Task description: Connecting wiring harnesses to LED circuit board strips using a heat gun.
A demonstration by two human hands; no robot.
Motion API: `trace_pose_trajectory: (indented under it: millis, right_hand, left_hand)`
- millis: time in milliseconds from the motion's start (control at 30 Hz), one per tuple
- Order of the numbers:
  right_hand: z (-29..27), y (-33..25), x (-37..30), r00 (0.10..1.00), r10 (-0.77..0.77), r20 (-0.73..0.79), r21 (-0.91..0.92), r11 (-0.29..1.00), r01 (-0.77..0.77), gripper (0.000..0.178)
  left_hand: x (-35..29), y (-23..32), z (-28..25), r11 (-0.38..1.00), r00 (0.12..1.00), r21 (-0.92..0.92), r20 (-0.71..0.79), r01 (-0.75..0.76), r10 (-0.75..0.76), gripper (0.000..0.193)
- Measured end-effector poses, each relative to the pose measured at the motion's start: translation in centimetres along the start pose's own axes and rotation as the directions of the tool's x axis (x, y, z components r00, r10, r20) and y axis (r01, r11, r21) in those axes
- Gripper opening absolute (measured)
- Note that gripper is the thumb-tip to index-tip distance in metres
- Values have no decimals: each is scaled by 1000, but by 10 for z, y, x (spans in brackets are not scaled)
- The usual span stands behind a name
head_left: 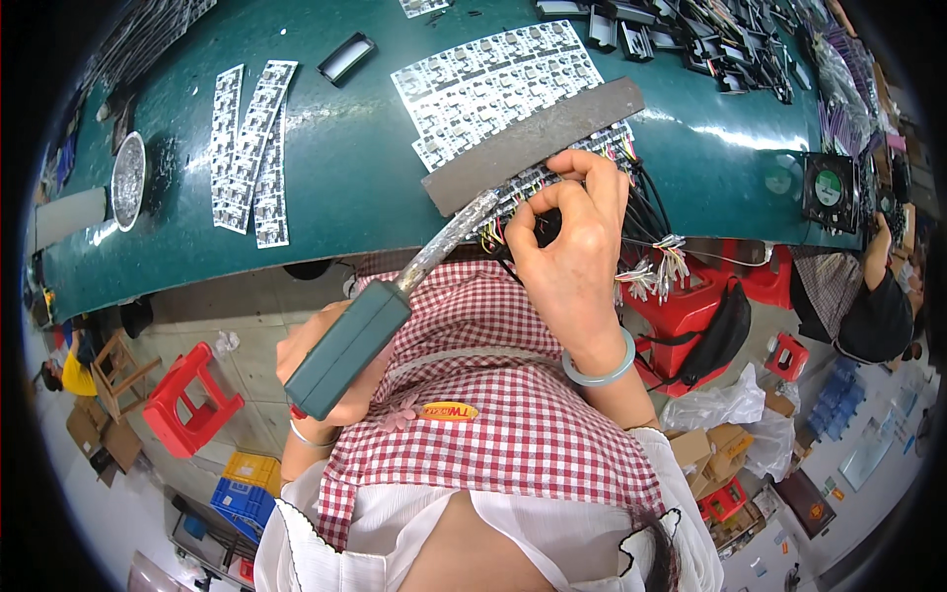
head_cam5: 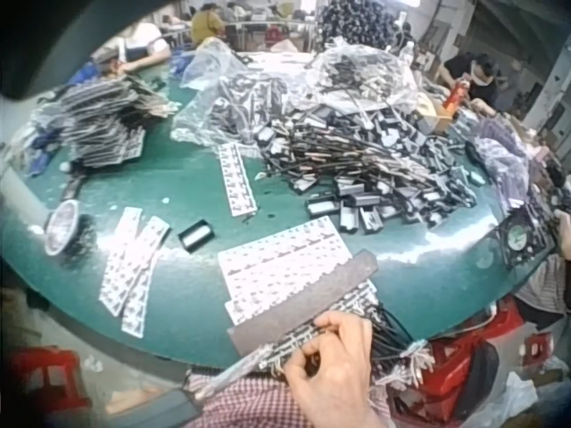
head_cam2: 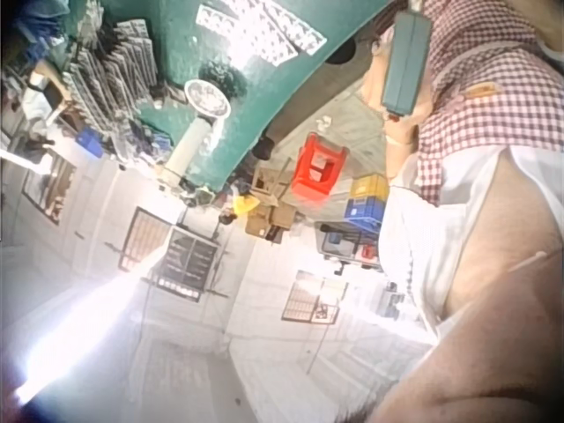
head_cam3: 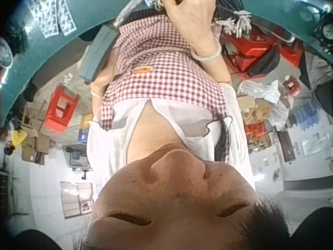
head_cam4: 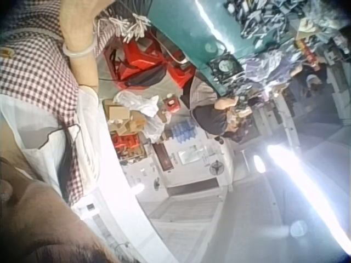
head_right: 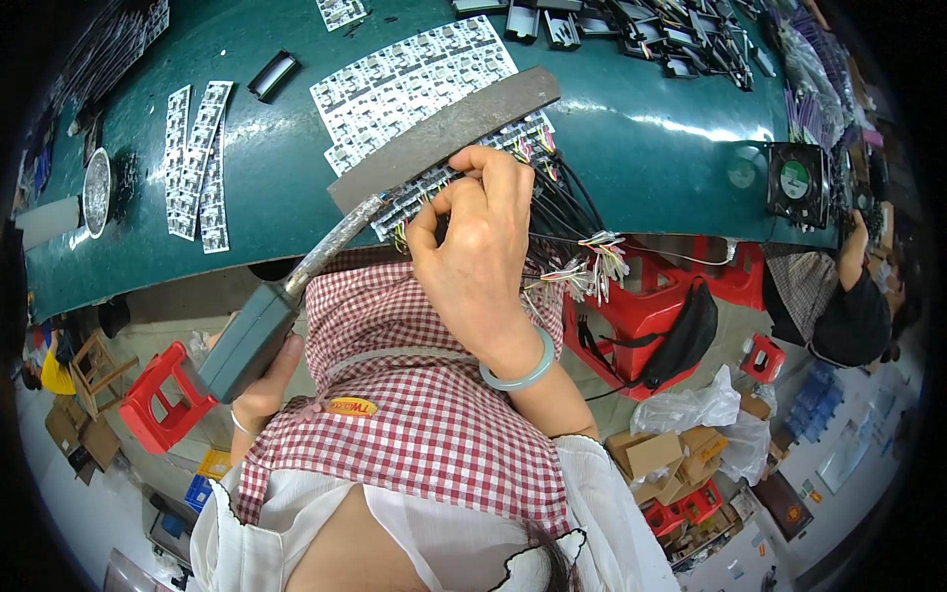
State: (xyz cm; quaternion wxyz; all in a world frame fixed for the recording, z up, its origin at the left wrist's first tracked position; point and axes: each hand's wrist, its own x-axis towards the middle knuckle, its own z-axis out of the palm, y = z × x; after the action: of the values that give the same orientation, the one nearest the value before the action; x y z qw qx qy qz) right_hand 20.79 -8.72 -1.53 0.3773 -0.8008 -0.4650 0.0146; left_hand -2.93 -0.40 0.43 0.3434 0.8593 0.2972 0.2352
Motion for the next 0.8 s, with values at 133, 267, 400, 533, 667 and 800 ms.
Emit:
trace_pose_trajectory:
  millis: [133, 267, 400, 533, 667, 800]
  right_hand:
    - [0, 1, -2, 1000, 0, -4, 12, 1000, 0, 17]
    - [5, 6, -11, 997, 47, -57, 134, 990, -39, 15]
    - [5, 8, -14, 996, 64, -65, 206, 977, -50, 13]
    - [4, 7, -14, 999, 42, -23, 203, 979, -36, 12]
    - [6, 6, -13, 1000, 24, -15, 124, 992, -22, 13]
    - [6, 4, -10, 1000, 9, -16, 66, 998, -8, 15]
  left_hand:
    - [-1, 0, 2, 1000, 1000, -27, 18, 5, -5, 28]
    - [-3, -3, 3, 1000, 1000, -25, 8, -7, 7, 27]
    - [-6, -2, 2, 999, 999, -27, 7, 39, -39, 26]
    - [-5, -2, 1, 1000, 1000, -6, 4, -5, 5, 25]
    - [-1, 1, 0, 998, 998, 20, -21, -65, 65, 25]
    - [-1, 1, 0, 999, 1000, -46, 2, -26, 26, 26]
